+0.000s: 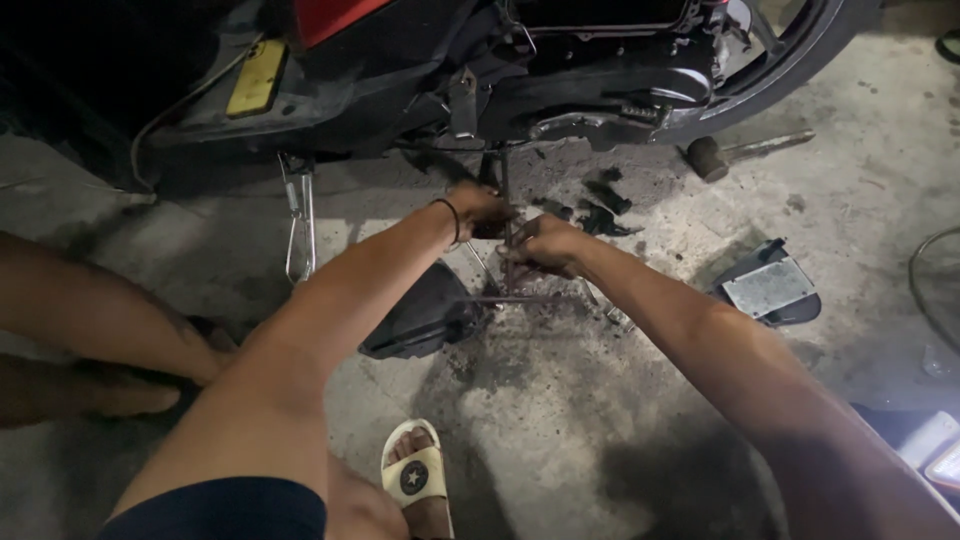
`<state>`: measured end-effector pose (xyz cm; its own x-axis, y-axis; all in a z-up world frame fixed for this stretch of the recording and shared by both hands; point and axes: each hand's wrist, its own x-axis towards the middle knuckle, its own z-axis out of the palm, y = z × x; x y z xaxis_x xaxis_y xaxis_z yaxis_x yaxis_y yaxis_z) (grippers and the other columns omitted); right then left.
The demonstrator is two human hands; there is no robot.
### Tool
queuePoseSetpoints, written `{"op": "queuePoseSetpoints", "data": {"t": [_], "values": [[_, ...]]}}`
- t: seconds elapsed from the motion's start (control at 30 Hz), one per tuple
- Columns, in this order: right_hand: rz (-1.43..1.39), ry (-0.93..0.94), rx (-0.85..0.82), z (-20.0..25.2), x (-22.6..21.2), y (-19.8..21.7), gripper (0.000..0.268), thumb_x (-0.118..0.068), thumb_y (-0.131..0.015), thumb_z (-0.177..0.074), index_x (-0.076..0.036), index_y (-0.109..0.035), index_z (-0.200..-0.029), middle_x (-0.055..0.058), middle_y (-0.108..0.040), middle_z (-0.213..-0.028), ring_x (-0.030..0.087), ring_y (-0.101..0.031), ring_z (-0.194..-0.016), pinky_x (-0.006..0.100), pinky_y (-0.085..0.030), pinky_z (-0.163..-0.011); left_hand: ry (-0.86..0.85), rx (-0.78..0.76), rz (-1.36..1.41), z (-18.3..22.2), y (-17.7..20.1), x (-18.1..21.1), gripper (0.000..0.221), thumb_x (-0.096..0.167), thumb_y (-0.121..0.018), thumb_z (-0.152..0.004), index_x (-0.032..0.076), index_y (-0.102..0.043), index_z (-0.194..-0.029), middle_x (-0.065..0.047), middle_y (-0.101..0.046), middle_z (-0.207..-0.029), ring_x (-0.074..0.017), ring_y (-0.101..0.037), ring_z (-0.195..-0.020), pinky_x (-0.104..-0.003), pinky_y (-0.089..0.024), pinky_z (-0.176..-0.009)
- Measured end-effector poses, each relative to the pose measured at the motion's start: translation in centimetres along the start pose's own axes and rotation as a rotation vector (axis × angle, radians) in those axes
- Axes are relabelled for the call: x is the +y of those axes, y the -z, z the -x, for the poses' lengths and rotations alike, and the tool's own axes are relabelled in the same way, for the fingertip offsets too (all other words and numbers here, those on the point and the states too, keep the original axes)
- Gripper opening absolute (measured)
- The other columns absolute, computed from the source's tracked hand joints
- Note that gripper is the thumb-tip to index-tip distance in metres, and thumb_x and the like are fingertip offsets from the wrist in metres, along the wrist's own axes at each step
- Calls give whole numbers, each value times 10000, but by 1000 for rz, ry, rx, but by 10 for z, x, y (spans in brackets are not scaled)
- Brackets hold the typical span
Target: Repairing or disassembling a motorcycle engine component using hand tools
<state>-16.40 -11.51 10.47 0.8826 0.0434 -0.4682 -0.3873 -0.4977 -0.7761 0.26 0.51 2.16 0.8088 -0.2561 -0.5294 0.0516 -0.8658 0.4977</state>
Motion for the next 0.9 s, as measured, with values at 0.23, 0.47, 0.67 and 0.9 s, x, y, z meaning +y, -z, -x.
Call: {"op": "queuePoseSetpoints", "data": {"t": [0.23, 0.47, 0.67, 0.9], "values": [[-268, -29, -91, 25, -14, 3, 480, -281, -846, -835, 30, -717, -1177, 236, -656, -948, 326, -655, -841, 447, -524, -624, 144, 139, 399, -55, -10, 17, 325, 56, -974, -498, -29, -735, -700, -204, -643, -557, -359, -602, -420, -477, -333, -277], [-276, 0, -121, 14, 0, 12, 518, -178, -855, -815, 70, -662, -1227, 315, -651, -1001, 370, -701, -886, 460, -542, -674, 391, -39, 238, 3, -10, 55, 642, 255, -749, -736, 151, -576, -1346, -6, -659, -1185, -106, -707, -858, -230, -435, -376], [-368, 10, -114, 9, 1, 14, 478, -148, -941, -741, 87, -666, -1053, 254, -680, -812, 351, -718, -691, 470, -622, -582, 572, 451, -154, 23, -18, 55, 205, 240, -662, -921, 101, -813, -915, -54, -775, -867, -208, -746, -891, -329, -476, -632], [-105, 42, -238, 7, 10, 24, 401, -265, -823, -849, 18, -705, -1106, 233, -692, -904, 348, -701, -834, 465, -564, -670, -226, -88, -622, 25, 13, 31, 429, 272, -511, -1015, -29, -660, -1282, -143, -707, -1241, -310, -629, -1210, -303, -575, -924]]}}
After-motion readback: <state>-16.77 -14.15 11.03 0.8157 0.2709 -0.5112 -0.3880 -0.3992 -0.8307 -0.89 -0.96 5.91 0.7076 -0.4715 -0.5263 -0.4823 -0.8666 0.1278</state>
